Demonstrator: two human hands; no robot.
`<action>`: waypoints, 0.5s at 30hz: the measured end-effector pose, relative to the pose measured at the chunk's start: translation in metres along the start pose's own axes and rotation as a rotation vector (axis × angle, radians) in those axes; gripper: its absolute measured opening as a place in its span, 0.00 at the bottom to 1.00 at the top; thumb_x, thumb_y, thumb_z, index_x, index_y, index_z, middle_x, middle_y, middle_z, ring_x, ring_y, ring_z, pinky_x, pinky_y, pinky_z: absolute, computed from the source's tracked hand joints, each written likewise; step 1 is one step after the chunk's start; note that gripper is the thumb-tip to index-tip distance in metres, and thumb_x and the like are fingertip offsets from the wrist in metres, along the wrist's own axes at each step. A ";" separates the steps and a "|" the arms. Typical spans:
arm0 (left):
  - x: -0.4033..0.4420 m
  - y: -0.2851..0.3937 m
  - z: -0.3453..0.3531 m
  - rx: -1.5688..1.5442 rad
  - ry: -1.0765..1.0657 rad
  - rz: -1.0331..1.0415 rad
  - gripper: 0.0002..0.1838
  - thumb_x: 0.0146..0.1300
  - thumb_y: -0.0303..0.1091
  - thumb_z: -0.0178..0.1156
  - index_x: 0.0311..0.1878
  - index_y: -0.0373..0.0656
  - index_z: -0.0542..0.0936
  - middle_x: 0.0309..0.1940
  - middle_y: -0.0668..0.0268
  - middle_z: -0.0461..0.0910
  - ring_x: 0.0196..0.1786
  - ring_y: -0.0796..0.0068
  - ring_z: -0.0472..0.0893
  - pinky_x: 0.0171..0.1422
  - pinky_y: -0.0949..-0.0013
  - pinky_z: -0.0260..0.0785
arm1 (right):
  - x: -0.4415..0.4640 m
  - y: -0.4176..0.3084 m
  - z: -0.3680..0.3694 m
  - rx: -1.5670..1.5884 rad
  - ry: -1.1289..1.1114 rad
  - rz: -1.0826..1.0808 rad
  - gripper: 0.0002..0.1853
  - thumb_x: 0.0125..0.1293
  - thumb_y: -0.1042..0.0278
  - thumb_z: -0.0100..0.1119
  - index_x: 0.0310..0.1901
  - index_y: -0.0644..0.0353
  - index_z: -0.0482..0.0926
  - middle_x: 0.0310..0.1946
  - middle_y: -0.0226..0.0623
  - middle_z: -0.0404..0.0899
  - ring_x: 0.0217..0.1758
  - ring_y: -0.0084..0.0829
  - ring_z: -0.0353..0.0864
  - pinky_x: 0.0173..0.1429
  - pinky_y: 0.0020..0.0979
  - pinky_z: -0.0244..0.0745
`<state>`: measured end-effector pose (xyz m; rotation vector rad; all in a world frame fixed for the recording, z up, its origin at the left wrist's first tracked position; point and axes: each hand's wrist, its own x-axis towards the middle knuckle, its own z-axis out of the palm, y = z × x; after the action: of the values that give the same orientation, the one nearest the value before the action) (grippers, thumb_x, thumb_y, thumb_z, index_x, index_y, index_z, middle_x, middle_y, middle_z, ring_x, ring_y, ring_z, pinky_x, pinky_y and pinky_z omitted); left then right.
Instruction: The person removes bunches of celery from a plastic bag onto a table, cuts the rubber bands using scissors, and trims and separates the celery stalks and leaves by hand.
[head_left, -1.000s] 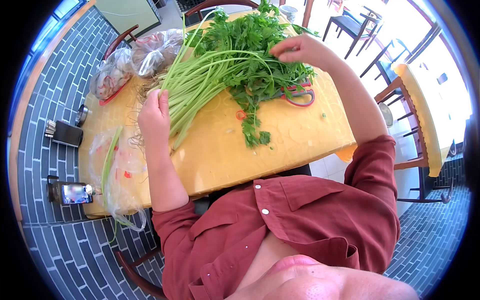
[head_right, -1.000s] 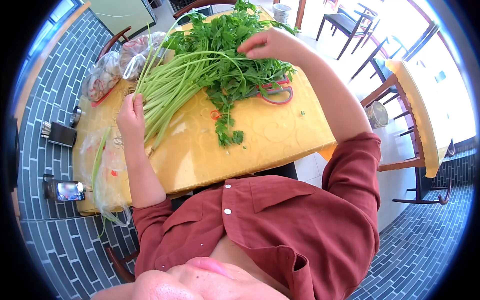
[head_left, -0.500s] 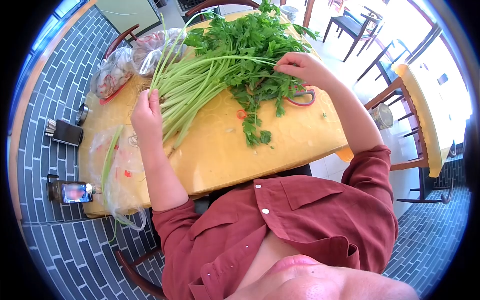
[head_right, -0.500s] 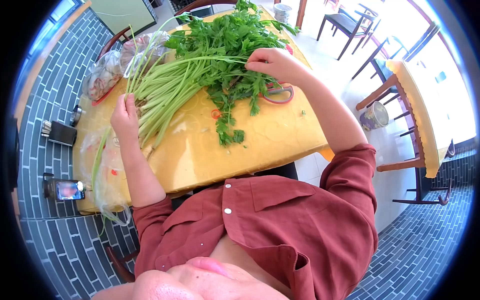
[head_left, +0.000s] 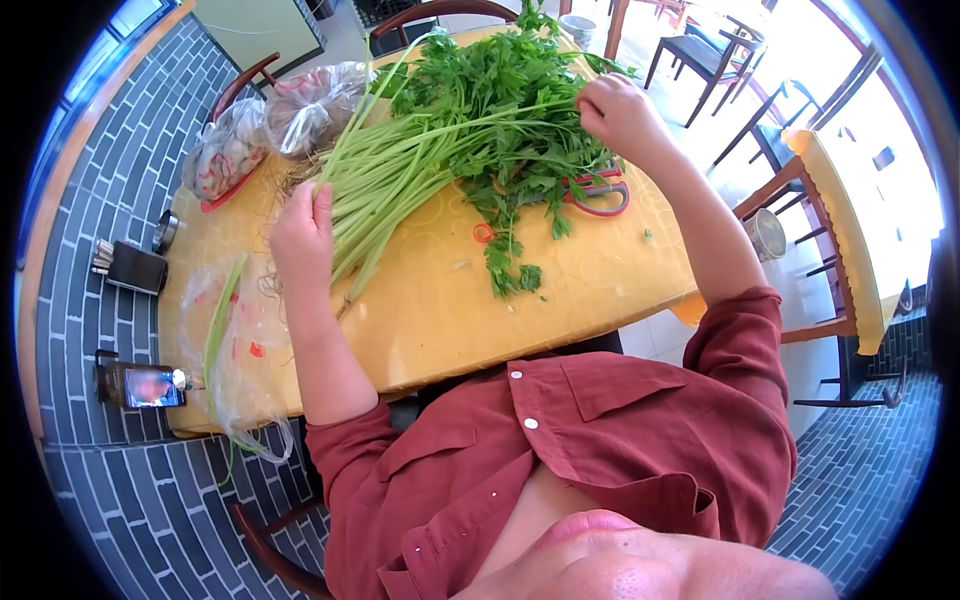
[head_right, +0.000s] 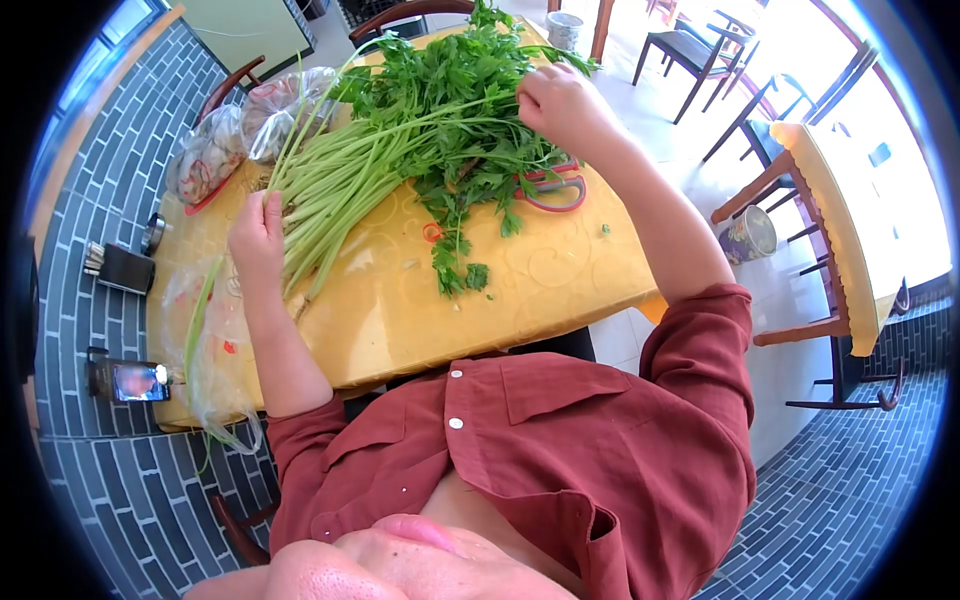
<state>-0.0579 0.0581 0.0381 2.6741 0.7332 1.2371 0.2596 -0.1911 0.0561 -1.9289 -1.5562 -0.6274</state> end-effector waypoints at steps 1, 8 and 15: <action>-0.001 0.005 -0.001 -0.007 -0.022 -0.008 0.12 0.67 0.42 0.54 0.38 0.42 0.76 0.24 0.55 0.76 0.27 0.53 0.75 0.31 0.60 0.66 | 0.003 -0.003 -0.001 0.103 0.038 0.127 0.07 0.60 0.69 0.53 0.36 0.62 0.79 0.27 0.38 0.76 0.32 0.31 0.75 0.40 0.29 0.71; -0.004 0.012 -0.001 -0.056 0.038 -0.028 0.13 0.68 0.42 0.53 0.40 0.41 0.77 0.21 0.55 0.72 0.23 0.58 0.71 0.30 0.64 0.65 | 0.017 0.010 -0.007 0.217 0.305 0.309 0.07 0.60 0.66 0.54 0.36 0.56 0.81 0.29 0.35 0.79 0.35 0.33 0.78 0.43 0.34 0.74; -0.001 0.005 -0.005 -0.113 0.056 -0.042 0.12 0.68 0.41 0.53 0.40 0.41 0.77 0.21 0.57 0.72 0.23 0.60 0.72 0.29 0.64 0.65 | 0.021 -0.019 -0.019 0.174 -0.352 -0.039 0.13 0.60 0.62 0.60 0.46 0.55 0.81 0.39 0.33 0.81 0.43 0.32 0.77 0.51 0.32 0.72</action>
<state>-0.0601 0.0524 0.0425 2.5308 0.7010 1.3073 0.2454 -0.1862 0.0870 -1.9540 -1.7975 -0.1622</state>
